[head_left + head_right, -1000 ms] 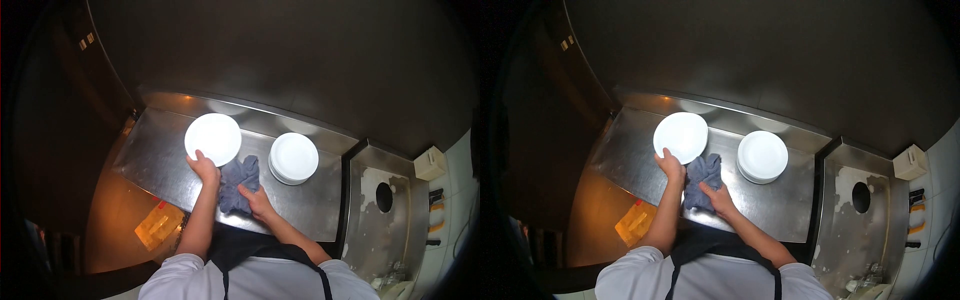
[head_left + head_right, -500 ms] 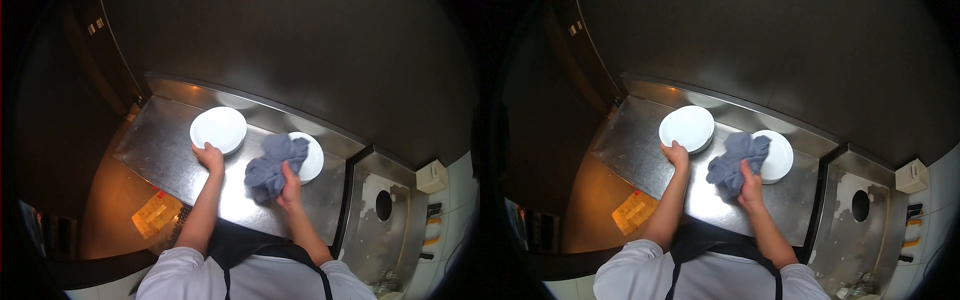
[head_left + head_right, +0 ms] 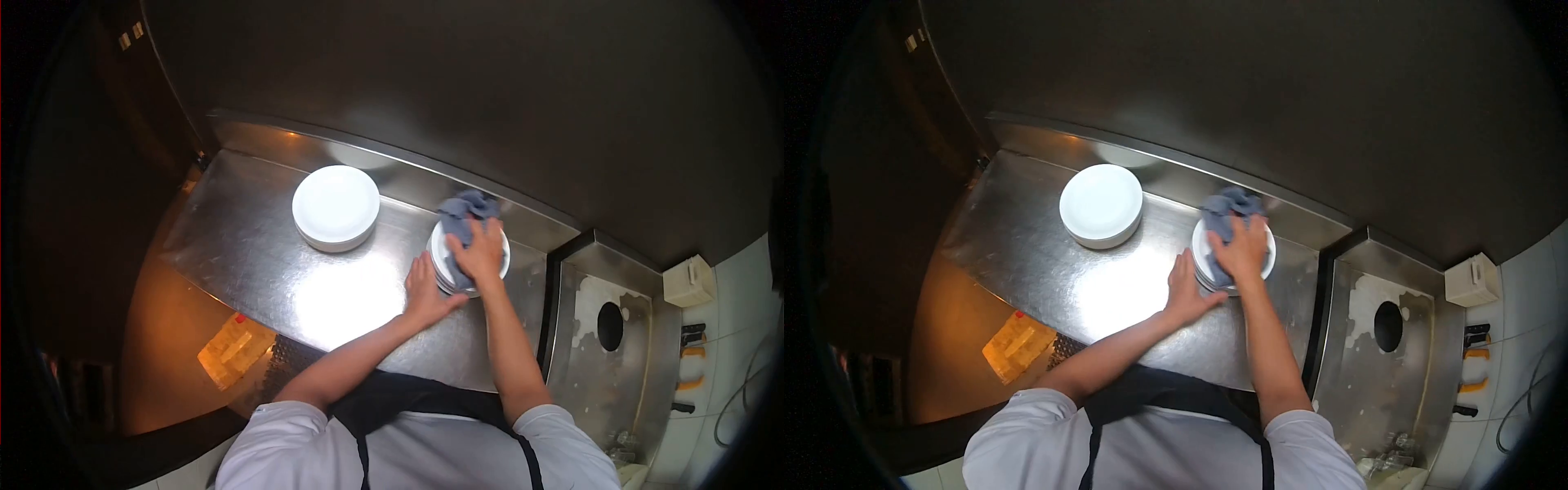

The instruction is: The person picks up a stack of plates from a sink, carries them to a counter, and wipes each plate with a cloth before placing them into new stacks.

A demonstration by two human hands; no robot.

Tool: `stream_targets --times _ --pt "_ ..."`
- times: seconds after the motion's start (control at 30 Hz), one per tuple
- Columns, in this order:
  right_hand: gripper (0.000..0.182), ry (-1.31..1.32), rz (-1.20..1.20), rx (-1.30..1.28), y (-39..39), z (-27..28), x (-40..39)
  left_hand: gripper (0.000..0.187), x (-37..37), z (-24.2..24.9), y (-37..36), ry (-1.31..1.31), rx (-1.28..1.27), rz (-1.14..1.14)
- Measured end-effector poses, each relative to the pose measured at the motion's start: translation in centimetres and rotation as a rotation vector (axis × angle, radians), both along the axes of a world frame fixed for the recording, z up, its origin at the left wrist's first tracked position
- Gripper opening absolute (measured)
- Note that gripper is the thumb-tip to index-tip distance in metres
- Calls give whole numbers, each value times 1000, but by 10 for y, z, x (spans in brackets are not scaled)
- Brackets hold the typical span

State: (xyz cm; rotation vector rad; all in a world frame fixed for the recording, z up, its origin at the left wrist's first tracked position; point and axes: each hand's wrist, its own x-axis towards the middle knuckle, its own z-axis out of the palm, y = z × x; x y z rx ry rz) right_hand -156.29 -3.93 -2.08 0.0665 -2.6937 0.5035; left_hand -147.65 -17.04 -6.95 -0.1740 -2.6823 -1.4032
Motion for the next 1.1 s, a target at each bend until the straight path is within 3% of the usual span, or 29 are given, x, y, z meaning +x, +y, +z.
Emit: stream_targets --times 0.07,0.17,0.27,0.4,0.47,0.53,0.57,0.67,0.8,0.87,0.93,0.97,1.07,1.1 --pt "60 -105 243 -121 -12 12 18 126 -1 -12 22 18 16 46" --pt "60 -260 400 -73 21 24 47 135 -16 -12 20 64 -231 -124" --pt "60 -177 250 174 68 7 42 139 -11 -13 21 -20 21 20" --pt "57 34 72 128 41 -2 -5 141 -9 1 23 -58 26 9" --pt "57 37 115 48 11 -14 -12 133 -8 -6 22 -48 4 -1" --pt "61 -56 318 -47 -4 -4 7 125 -11 -18 24 -45 -52 -7" --pt "60 -70 398 -67 -4 -1 22 115 -10 -13 20 2 -69 -65" --pt "58 -229 470 -97 28 15 68 113 -19 -22 15 -85 -109 -233" --pt "62 -179 60 80 76 0 74 120 -18 0 14 40 142 15" --pt "65 -113 -194 74 80 -8 53 98 -38 4 5 2 391 1" --pt "70 -62 -282 -192 79 -15 32 85 -68 19 1 -117 667 -38" --pt "74 -37 -319 -321 79 -15 25 67 -84 27 4 -240 581 34" --pt "80 -235 -338 -505 83 4 21 63 -102 37 16 -215 273 104" --pt "78 -185 -283 -557 88 1 19 61 -102 36 21 -136 171 132"
